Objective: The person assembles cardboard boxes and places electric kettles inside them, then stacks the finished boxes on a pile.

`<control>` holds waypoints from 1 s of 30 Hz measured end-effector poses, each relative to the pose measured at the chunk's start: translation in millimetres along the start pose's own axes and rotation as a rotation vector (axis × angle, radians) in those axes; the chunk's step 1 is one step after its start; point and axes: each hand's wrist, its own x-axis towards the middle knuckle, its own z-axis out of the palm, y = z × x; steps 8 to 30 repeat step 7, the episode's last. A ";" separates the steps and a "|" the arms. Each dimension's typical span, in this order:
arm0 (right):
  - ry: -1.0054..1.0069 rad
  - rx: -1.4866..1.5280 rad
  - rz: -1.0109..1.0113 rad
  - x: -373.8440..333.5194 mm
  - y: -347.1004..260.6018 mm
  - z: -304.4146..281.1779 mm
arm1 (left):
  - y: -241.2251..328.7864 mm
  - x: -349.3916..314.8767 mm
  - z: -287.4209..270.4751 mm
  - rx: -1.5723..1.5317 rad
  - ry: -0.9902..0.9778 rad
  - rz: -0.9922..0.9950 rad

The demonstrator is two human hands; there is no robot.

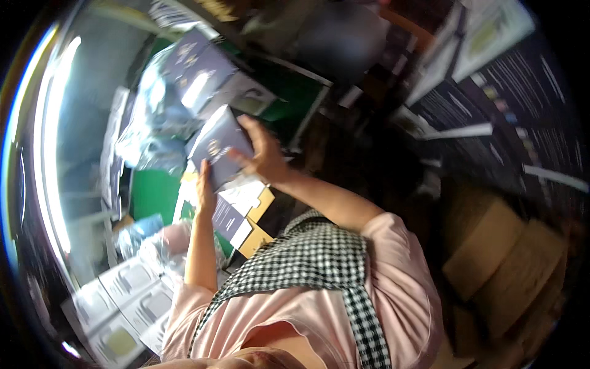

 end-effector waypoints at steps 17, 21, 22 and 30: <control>-0.351 0.445 0.309 13.8 15.2 -1.6 | 36.8 -31.2 5.1 -0.009 -0.100 0.116; -0.351 0.445 0.309 13.8 15.2 -1.6 | 36.8 -31.2 5.1 -0.009 -0.100 0.116; -0.351 0.445 0.309 13.8 15.2 -1.6 | 36.8 -31.2 5.1 -0.009 -0.100 0.116; -0.351 0.445 0.309 13.8 15.2 -1.6 | 36.8 -31.2 5.1 -0.009 -0.100 0.116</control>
